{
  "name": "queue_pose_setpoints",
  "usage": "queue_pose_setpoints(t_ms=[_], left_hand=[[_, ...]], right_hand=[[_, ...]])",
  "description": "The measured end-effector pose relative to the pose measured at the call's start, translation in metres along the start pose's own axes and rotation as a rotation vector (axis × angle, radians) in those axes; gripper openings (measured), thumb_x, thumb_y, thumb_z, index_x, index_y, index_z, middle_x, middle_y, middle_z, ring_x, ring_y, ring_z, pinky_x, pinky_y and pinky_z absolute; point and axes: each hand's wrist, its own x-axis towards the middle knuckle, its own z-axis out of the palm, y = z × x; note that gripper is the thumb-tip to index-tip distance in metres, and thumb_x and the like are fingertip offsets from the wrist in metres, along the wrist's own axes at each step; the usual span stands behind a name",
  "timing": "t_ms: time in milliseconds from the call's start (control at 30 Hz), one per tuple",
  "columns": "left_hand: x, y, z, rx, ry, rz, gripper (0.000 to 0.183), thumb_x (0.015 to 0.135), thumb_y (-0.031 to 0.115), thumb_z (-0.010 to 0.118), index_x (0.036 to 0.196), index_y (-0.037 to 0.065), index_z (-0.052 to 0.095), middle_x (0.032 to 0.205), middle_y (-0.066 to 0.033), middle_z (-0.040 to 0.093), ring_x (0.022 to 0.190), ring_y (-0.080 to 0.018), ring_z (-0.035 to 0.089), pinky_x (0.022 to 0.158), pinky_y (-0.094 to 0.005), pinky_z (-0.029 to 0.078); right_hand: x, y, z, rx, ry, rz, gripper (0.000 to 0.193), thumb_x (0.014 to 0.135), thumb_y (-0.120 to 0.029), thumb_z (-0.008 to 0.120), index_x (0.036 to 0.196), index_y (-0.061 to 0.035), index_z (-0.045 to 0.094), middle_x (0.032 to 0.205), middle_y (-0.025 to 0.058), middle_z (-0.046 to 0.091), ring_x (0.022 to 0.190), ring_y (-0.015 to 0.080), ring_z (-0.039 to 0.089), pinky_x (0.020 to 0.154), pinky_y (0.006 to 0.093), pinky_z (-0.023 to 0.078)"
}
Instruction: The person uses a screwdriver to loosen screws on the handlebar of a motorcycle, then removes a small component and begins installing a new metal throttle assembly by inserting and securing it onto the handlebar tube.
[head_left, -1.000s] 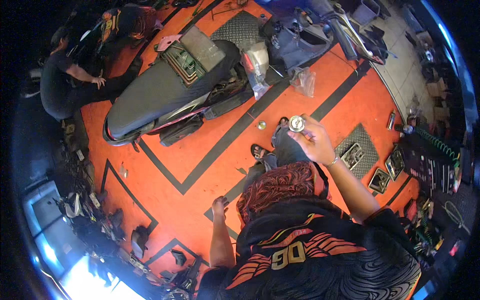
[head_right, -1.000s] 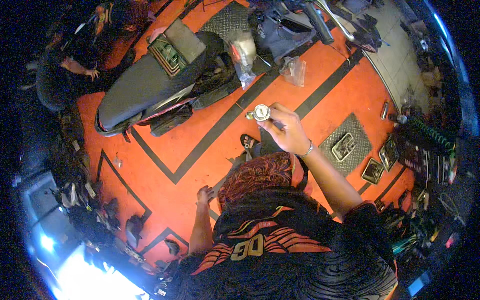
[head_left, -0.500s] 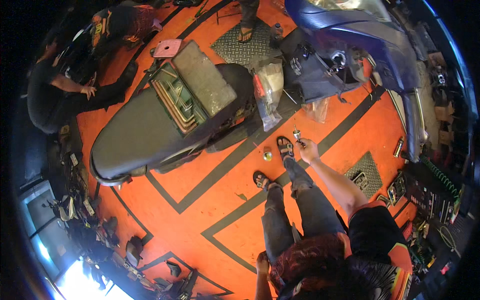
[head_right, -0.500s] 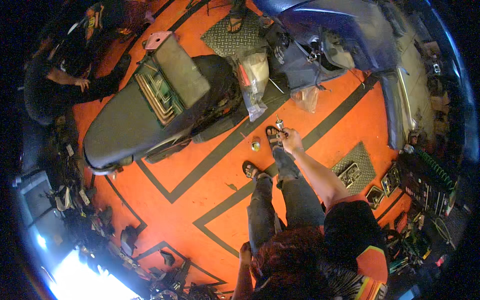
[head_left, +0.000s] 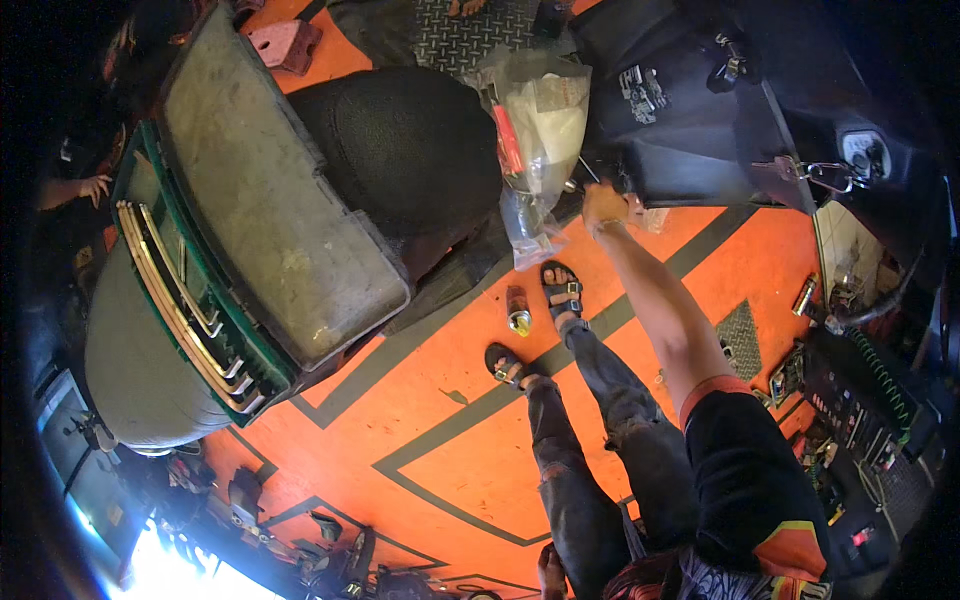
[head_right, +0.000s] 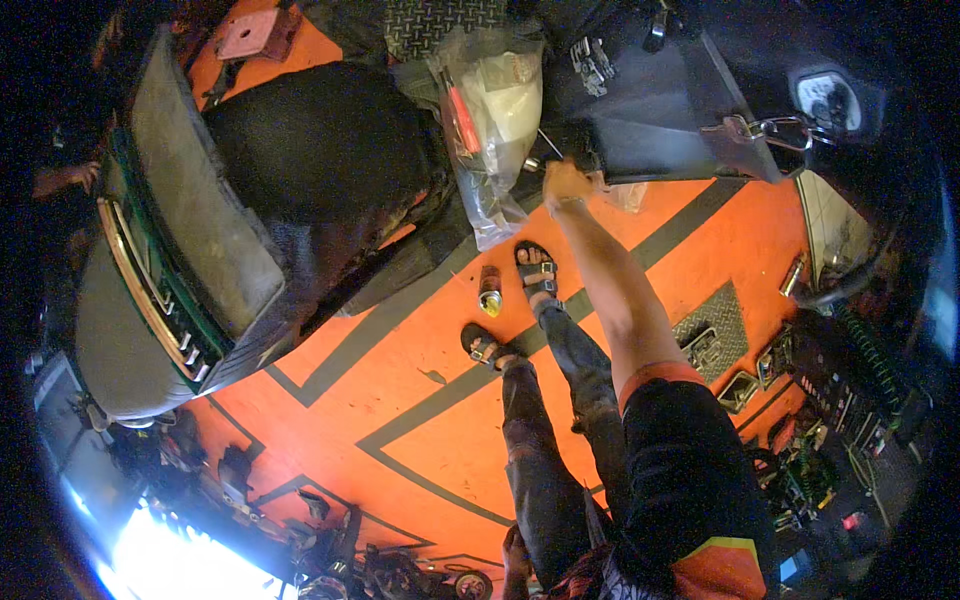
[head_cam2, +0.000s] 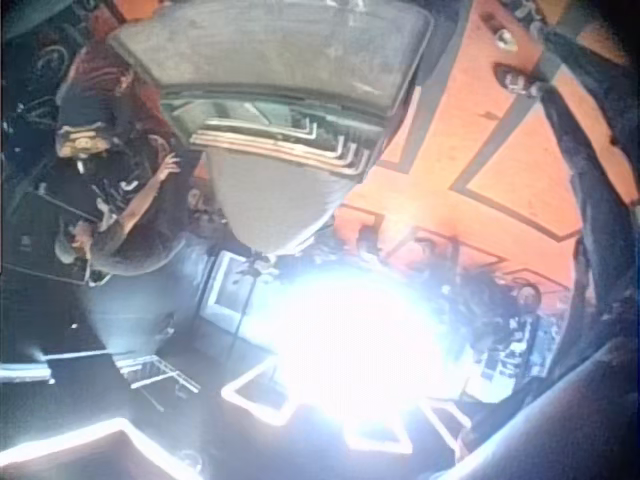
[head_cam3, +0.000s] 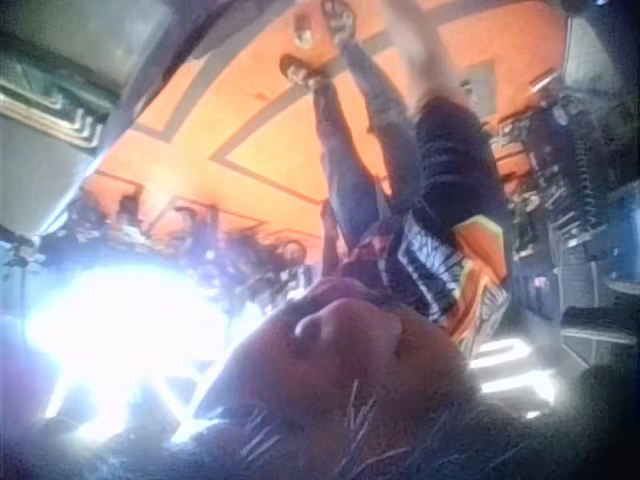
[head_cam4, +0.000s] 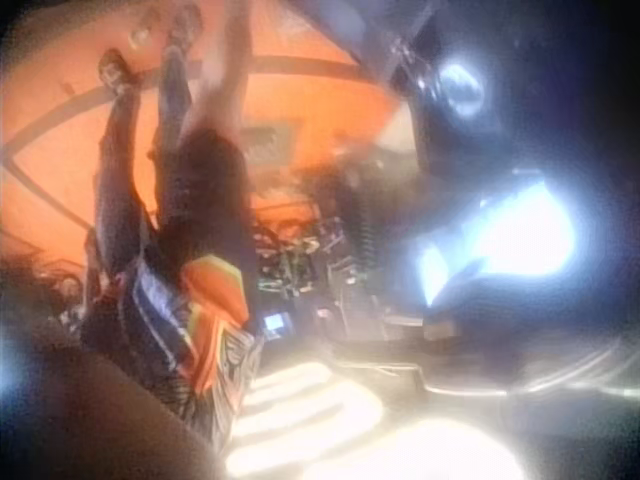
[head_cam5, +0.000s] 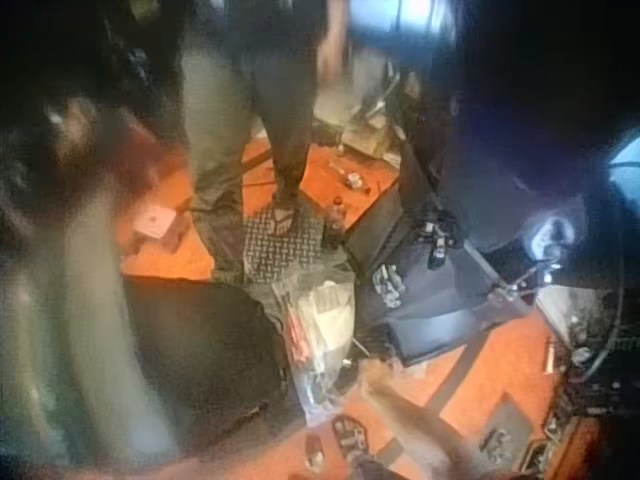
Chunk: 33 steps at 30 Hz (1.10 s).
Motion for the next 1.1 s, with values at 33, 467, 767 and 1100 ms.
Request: queue_pose_setpoints(t_ms=[33,467,767,1100], left_hand=[[-0.002,0.011,0.011,-0.022,0.013,-0.041,0.030,0.101,0.023,0.053,0.120,0.001,0.060,0.109,-0.0072,0.067,0.098,-0.0186,0.061,0.082,-0.0357,0.050],[0.001,0.045,0.045,0.072,0.140,-0.082,0.028,0.099,0.021,0.054,0.120,0.005,0.062,0.115,-0.0061,0.065,0.100,-0.0203,0.061,0.078,-0.0362,0.049],[0.006,0.038,0.038,0.091,0.123,-0.014,0.025,0.101,0.021,0.052,0.115,0.004,0.062,0.102,-0.0047,0.066,0.087,-0.0173,0.059,0.073,-0.0328,0.048],[0.027,0.020,0.019,0.103,0.091,0.017,0.022,0.102,0.016,0.049,0.110,0.000,0.061,0.099,-0.0092,0.066,0.086,-0.0199,0.060,0.075,-0.0351,0.050]], right_hand=[[0.002,-0.004,0.002,-0.005,0.001,0.023,0.027,0.094,-0.025,0.050,0.102,-0.0108,0.071,0.105,0.0182,0.069,0.095,0.0381,0.069,0.081,0.0473,0.056],[-0.004,0.012,0.024,0.144,0.017,-0.044,0.019,0.090,-0.023,0.059,0.097,-0.0084,0.069,0.096,0.0198,0.070,0.094,0.0367,0.067,0.079,0.0458,0.054],[-0.015,-0.025,-0.003,0.346,0.023,0.048,0.022,0.091,-0.025,0.060,0.103,-0.0063,0.063,0.098,0.0222,0.068,0.095,0.0377,0.067,0.081,0.0484,0.054],[-0.002,-0.037,-0.015,0.393,0.002,0.248,0.027,0.086,-0.019,0.061,0.108,-0.0024,0.065,0.116,0.0268,0.064,0.108,0.0389,0.065,0.092,0.0462,0.053]])
